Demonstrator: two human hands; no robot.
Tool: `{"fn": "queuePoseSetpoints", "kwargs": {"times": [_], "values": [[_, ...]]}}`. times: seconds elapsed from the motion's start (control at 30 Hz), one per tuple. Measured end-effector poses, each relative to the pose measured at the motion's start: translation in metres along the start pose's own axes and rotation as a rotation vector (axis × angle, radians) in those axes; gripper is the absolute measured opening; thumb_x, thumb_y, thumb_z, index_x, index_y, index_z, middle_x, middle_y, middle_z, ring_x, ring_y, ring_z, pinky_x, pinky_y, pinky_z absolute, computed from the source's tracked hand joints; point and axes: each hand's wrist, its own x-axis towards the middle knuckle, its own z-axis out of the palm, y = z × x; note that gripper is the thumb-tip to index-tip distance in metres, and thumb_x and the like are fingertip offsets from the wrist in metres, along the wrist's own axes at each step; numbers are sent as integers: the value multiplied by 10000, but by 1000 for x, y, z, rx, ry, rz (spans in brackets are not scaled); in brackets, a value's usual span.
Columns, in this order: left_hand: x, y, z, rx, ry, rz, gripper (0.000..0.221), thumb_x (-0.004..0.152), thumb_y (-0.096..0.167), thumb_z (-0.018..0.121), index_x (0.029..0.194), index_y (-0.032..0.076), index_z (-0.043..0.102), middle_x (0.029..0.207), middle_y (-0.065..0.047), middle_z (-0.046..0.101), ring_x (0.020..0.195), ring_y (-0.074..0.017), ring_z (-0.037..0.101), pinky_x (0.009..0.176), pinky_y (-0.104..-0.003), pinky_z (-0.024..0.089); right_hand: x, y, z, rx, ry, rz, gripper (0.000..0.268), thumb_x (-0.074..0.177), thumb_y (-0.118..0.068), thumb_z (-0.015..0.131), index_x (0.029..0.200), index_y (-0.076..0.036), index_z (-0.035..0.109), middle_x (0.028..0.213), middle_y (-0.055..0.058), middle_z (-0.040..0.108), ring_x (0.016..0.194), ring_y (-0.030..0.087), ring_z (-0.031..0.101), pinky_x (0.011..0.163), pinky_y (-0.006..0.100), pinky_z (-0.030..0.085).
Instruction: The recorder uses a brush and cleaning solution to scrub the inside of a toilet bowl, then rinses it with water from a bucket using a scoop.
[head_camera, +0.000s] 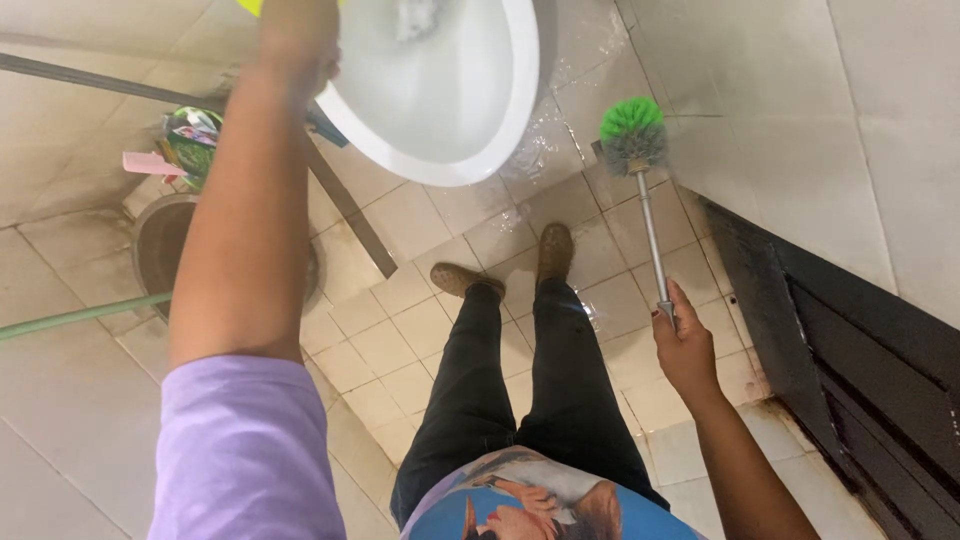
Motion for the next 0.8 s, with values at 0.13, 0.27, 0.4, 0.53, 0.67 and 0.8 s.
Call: {"fn": "queuePoseSetpoints", "kwargs": {"times": [0.13,0.27,0.4,0.53,0.67,0.8], "values": [[3,-28,-16,7,-47,64,166,909,211,658,940,66,583,701,-56,573,577,-197,556,504,-363,467,-1,-9,-9,92,-50,58,615,991,-175,550,1585,-145,396,663,-37,541,512,51,474,443,245,402],[-12,-85,0,14,-85,129,164,878,211,695,877,88,585,680,-46,557,572,-196,540,504,-355,458,2,-17,-14,199,-45,121,631,987,-158,555,1602,-159,415,632,-34,479,492,61,419,430,248,358],[-81,-74,57,883,279,355,214,898,192,618,1067,61,622,995,-182,660,982,-393,646,863,-475,536,7,-43,-14,73,-86,146,631,985,-153,530,1601,-174,392,630,1,521,489,79,457,440,268,397],[-141,-38,110,373,217,9,325,1000,244,524,1219,6,560,1084,-314,668,1045,-519,612,902,-566,481,22,-42,-7,-143,-94,64,615,998,-204,549,1601,-176,428,718,54,600,591,110,501,550,308,444],[-175,3,132,406,89,-154,366,985,229,489,1291,29,504,1124,-314,676,1076,-488,634,951,-564,473,33,-65,1,-319,-114,-6,618,967,-230,540,1574,-175,433,771,94,667,634,172,613,626,358,503],[-181,-3,151,481,-25,-227,378,1007,217,450,1345,49,462,1129,-276,683,1052,-461,659,927,-562,498,61,-49,6,-463,-139,0,616,963,-229,545,1567,-164,445,899,190,717,756,256,677,734,405,529]]}}
